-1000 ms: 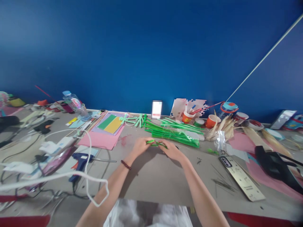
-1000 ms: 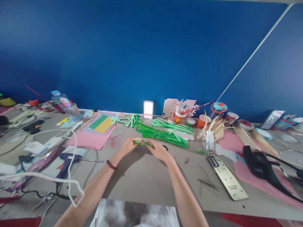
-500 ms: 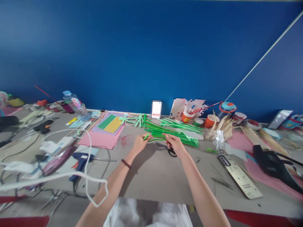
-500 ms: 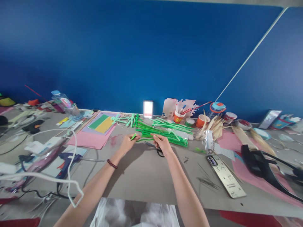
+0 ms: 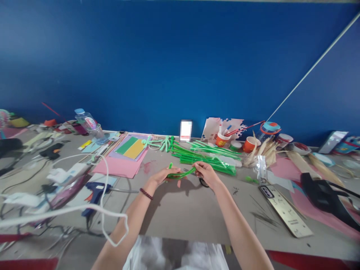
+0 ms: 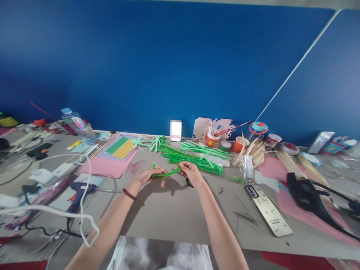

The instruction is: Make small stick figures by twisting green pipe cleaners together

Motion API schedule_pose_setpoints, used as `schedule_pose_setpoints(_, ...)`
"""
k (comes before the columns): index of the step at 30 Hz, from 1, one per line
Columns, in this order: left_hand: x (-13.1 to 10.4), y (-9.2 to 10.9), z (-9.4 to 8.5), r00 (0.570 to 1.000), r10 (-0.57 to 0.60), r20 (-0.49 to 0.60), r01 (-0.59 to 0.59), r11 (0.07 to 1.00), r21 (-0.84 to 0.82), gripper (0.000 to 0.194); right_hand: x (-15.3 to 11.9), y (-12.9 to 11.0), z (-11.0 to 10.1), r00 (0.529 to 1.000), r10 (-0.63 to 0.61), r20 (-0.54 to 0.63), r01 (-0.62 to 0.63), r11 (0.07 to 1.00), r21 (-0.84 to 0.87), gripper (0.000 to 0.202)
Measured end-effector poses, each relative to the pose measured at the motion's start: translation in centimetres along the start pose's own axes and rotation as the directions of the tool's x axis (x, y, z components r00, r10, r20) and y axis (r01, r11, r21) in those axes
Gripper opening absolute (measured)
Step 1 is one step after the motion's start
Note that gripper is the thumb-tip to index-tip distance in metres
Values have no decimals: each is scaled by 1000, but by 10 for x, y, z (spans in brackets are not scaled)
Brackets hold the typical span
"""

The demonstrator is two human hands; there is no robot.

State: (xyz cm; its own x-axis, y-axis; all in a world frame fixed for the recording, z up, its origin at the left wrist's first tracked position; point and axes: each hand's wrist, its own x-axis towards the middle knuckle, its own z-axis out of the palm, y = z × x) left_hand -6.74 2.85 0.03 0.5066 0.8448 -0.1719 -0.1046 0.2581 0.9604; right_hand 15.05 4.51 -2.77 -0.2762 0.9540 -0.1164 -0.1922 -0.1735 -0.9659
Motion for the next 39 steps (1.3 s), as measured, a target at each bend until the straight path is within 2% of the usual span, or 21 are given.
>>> schedule_pose_setpoints(1, -1, 2, -3, 986, -98, 136, 96, 995, 21, 28, -1, -1, 1, 1000, -2, 9, 2, 1000, 5, 42)
schedule_pose_setpoints(2, -2, 3, -6, 969, -143, 202, 140, 990, 27, 33, -1, -2, 2, 1000, -19, -4, 19, 1000, 20, 43)
schedule_pose_setpoints(5, 1, 2, -16, 952, -143, 270, 152, 988, -14, 43, 2, -5, 0, 981, -116, -157, 129, 988, 79, 44)
schedule_pose_setpoints(7, 6, -1, -19, 974, -84, 209, 103, 991, -81, 47, 4, -7, -3, 952, -169, -255, 199, 975, 95, 45)
schedule_pose_setpoints(9, 11, -4, -19, 997, -12, 77, 22, 990, -138, 44, 5, -8, -6, 949, -176, -263, 210, 972, 106, 44)
schedule_pose_setpoints(11, 15, -5, -16, 998, 36, -54, -45, 984, -173, 40, 3, -9, -6, 975, -137, -175, 161, 979, 127, 42)
schedule_pose_setpoints(14, 19, -3, -14, 988, 33, -148, -70, 965, -254, 40, -2, -8, -1, 998, -53, 23, 49, 990, 132, 38)
schedule_pose_setpoints(16, 18, -1, -15, 987, 44, -153, -91, 945, -313, 42, -6, -8, 4, 995, -29, 95, 18, 993, 113, 37)
schedule_pose_setpoints(20, 15, 1, -16, 985, 125, -118, -158, 928, -336, 43, -10, -8, 8, 990, -18, 138, 7, 997, 78, 35)
schedule_pose_setpoints(24, 14, -4, -3, 988, 114, -105, -124, 988, -96, 33, -9, -4, 11, 988, 38, 150, -34, 999, -30, 36)
schedule_pose_setpoints(27, 14, -11, 13, 989, 104, -104, -91, 989, 118, 31, -7, 2, 14, 991, 57, 125, -48, 996, -74, 37)
schedule_pose_setpoints(30, 15, -17, 24, 987, 105, -124, -81, 979, 187, 32, -5, 6, 18, 995, 12, 96, -6, 998, -61, 36)
schedule_pose_setpoints(34, 18, -20, 26, 984, 91, -155, -63, 982, 177, 38, -4, 7, 20, 998, -36, 57, 39, 998, -54, 32)
schedule_pose_setpoints(39, 23, -22, 25, 975, 105, -194, -106, 994, 1, 37, -2, 7, 21, 996, -83, 30, 81, 996, 44, 33)
